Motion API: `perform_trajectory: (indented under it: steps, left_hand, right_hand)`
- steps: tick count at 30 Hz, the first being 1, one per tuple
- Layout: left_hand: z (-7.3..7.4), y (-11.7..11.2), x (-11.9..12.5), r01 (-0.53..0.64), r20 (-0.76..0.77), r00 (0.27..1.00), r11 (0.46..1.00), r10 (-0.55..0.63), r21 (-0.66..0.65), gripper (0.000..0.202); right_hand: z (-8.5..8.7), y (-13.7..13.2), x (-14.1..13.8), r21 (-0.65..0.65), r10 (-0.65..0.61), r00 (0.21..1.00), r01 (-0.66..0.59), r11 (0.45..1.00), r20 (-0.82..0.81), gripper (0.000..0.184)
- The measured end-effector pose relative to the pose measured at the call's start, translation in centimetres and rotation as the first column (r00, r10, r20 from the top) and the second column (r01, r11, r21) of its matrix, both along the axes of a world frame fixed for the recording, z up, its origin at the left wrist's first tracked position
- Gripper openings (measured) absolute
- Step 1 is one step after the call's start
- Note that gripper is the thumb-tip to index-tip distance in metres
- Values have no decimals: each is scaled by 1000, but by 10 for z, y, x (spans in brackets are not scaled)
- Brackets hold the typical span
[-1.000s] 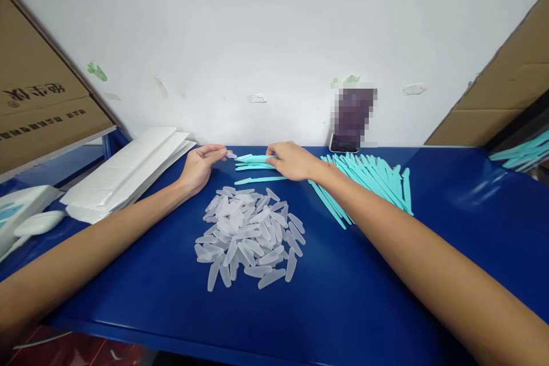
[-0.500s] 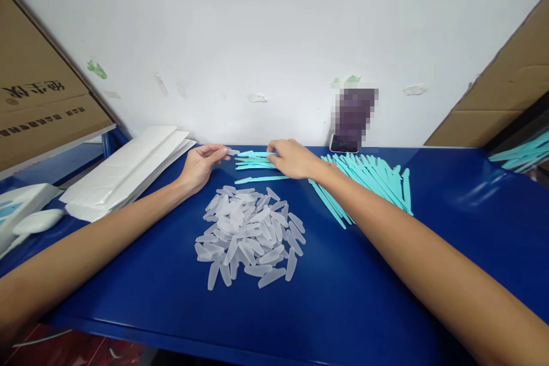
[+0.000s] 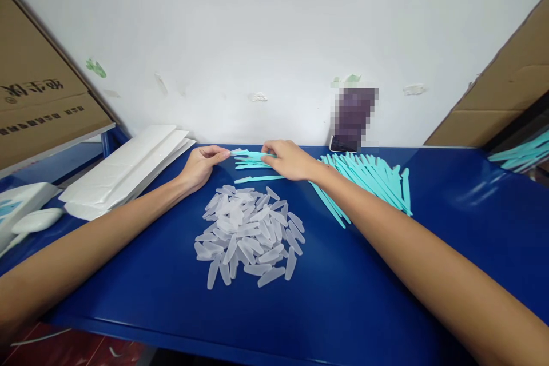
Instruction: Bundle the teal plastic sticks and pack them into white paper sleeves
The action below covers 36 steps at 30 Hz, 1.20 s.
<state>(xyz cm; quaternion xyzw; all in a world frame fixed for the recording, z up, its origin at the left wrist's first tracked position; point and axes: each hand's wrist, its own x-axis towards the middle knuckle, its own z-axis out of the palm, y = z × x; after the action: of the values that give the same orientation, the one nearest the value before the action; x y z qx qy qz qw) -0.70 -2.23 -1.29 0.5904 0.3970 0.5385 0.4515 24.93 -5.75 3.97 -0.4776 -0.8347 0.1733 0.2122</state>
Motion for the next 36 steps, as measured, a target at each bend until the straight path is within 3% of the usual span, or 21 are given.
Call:
perform_trajectory:
  steps: [6,16,18,21,23,27,32,36]
  left_hand:
    - [9,-10,1,47,-247,968,999,-49,-12,34]
    - [17,-20,-4,147,-416,903,987,-106,70,46]
    - [22,-22,-8,218,-477,864,973,-159,70,38]
    - [32,-24,-14,393,-627,715,919,-311,-8,28]
    - [38,-24,-16,443,-683,648,896,-338,-24,25]
    - [43,-25,-15,431,-671,676,902,-303,27,27]
    - [45,-25,-14,509,-674,543,835,-500,-210,21]
    - [43,-23,-18,506,-621,570,825,-538,-251,17]
  right_hand:
    - [0,-4,-6,-9,90,995,-90,996,30,18]
    - [-6,-3,-1,38,85,970,-96,995,226,28]
    - [-7,-2,0,77,20,968,-41,996,252,29]
    - [-13,0,4,190,-107,948,50,981,299,34]
    - [-18,3,6,265,-168,930,81,961,325,40]
    - [-28,11,11,226,-140,936,67,972,324,37]
    - [-29,21,14,193,-130,963,85,978,236,23]
    - [-16,18,14,174,-155,970,123,977,185,21]
